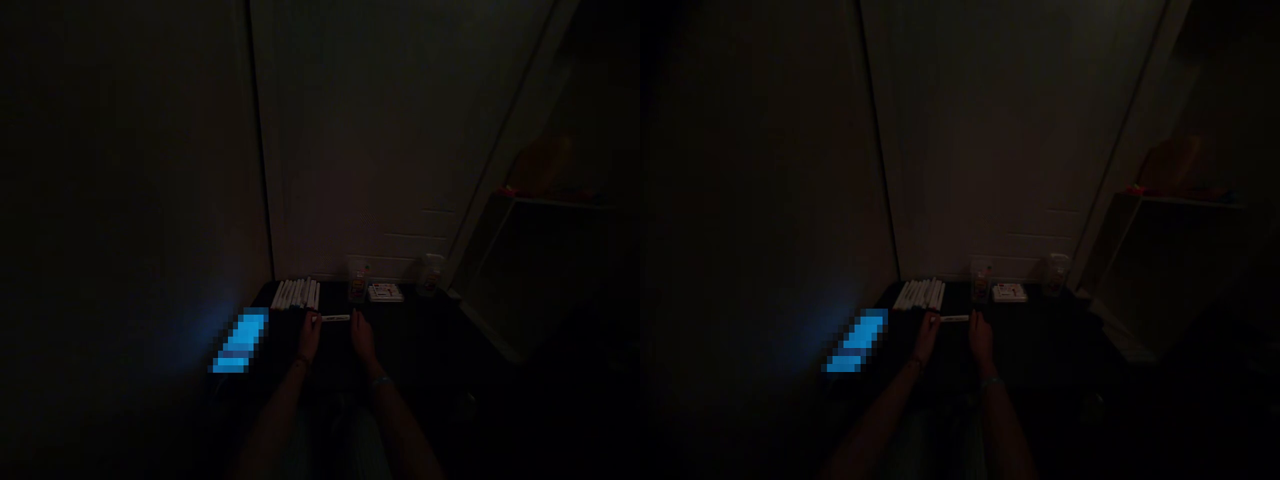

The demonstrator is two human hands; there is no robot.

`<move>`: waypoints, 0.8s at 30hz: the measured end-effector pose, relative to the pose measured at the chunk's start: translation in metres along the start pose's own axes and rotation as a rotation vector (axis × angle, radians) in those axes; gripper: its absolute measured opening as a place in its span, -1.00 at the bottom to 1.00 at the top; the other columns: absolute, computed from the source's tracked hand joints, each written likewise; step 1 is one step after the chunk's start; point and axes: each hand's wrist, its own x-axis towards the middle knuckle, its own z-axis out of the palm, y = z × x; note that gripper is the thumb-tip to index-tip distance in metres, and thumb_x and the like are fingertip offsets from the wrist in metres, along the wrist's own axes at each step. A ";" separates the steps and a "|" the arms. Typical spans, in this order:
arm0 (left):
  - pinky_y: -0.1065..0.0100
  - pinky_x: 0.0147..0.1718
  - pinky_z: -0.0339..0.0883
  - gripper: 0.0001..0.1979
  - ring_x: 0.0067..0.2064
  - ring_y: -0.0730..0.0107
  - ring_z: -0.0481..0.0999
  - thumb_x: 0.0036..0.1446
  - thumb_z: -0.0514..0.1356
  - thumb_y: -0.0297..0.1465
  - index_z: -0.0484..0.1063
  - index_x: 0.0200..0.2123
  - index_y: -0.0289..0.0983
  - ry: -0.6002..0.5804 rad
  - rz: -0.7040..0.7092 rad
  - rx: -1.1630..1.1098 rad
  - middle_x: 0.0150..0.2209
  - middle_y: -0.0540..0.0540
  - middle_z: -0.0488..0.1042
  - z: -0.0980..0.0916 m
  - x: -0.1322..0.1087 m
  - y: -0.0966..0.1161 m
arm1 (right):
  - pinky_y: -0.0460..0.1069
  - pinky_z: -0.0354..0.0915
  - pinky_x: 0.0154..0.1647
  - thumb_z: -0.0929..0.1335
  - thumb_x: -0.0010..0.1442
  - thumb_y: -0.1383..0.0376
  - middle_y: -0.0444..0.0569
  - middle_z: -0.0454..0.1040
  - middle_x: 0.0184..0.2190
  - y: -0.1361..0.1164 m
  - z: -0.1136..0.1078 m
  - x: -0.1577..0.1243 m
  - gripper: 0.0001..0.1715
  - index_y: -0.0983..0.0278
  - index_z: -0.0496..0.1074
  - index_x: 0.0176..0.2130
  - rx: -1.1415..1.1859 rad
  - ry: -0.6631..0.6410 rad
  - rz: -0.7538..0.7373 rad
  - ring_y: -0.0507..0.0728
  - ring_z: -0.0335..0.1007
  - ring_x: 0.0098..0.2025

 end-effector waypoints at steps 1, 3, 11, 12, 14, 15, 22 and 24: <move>0.39 -0.32 0.20 -0.64 -0.37 0.42 0.34 0.01 -0.05 -0.10 0.28 -0.30 -0.26 -0.002 0.001 0.001 -0.43 -0.02 0.35 0.000 0.000 -0.001 | -0.14 0.11 -0.39 -0.07 0.25 0.09 0.03 0.43 -0.35 0.000 0.000 0.000 -0.43 0.29 0.32 -0.22 0.002 0.002 -0.010 0.05 0.37 -0.32; 0.40 -0.33 0.20 -0.64 -0.38 0.43 0.33 0.01 -0.05 -0.10 0.28 -0.31 -0.25 -0.011 0.007 -0.002 -0.44 -0.01 0.35 -0.001 0.001 -0.002 | -0.14 0.11 -0.38 -0.06 0.25 0.09 0.03 0.44 -0.36 -0.001 0.000 0.000 -0.44 0.29 0.32 -0.23 -0.002 0.007 -0.014 0.05 0.37 -0.32; 0.40 -0.32 0.21 -0.66 -0.37 0.43 0.35 0.00 -0.03 -0.11 0.28 -0.32 -0.26 -0.009 -0.007 -0.005 -0.42 -0.02 0.37 -0.001 0.002 -0.001 | -0.13 0.13 -0.35 -0.03 0.26 0.15 0.05 0.43 -0.34 -0.004 0.001 0.000 -0.47 0.32 0.35 -0.22 -0.053 -0.017 0.023 0.05 0.38 -0.29; 0.40 -0.32 0.21 -0.65 -0.36 0.42 0.35 0.00 -0.03 -0.11 0.28 -0.31 -0.26 -0.008 -0.005 -0.003 -0.41 -0.02 0.37 -0.001 0.002 -0.001 | -0.13 0.14 -0.35 -0.03 0.26 0.16 0.05 0.43 -0.34 -0.004 0.000 0.000 -0.47 0.32 0.35 -0.22 -0.054 -0.017 0.020 0.05 0.38 -0.29; 0.40 -0.31 0.21 -0.65 -0.34 0.41 0.36 0.01 -0.03 -0.12 0.29 -0.29 -0.25 -0.004 0.001 0.005 -0.40 -0.02 0.38 -0.001 0.002 -0.001 | -0.13 0.15 -0.34 -0.02 0.26 0.18 0.06 0.43 -0.32 -0.006 -0.002 0.000 -0.50 0.31 0.35 -0.20 -0.060 -0.020 0.003 0.05 0.38 -0.28; 0.40 -0.32 0.21 -0.66 -0.34 0.41 0.36 0.01 -0.04 -0.12 0.29 -0.29 -0.24 -0.001 0.005 0.010 -0.40 -0.02 0.38 0.000 0.002 -0.001 | -0.13 0.15 -0.33 -0.01 0.26 0.19 0.06 0.43 -0.32 -0.006 -0.003 -0.001 -0.52 0.31 0.35 -0.19 -0.062 -0.022 -0.006 0.06 0.38 -0.28; 0.39 -0.34 0.20 -0.67 -0.39 0.42 0.36 0.02 -0.04 -0.12 0.28 -0.31 -0.24 -0.005 0.006 0.040 -0.45 -0.01 0.37 0.000 0.002 -0.003 | -0.12 0.15 -0.33 -0.01 0.25 0.16 0.05 0.44 -0.32 -0.011 -0.009 -0.004 -0.50 0.28 0.37 -0.22 -0.019 -0.019 -0.011 0.07 0.37 -0.27; 0.39 -0.35 0.20 -0.66 -0.40 0.42 0.35 0.01 -0.04 -0.12 0.28 -0.31 -0.24 -0.022 -0.002 0.033 -0.46 -0.01 0.36 -0.001 0.003 -0.004 | -0.13 0.14 -0.35 -0.02 0.25 0.14 0.04 0.44 -0.32 -0.010 -0.008 -0.004 -0.48 0.28 0.36 -0.23 -0.008 -0.015 -0.001 0.07 0.37 -0.29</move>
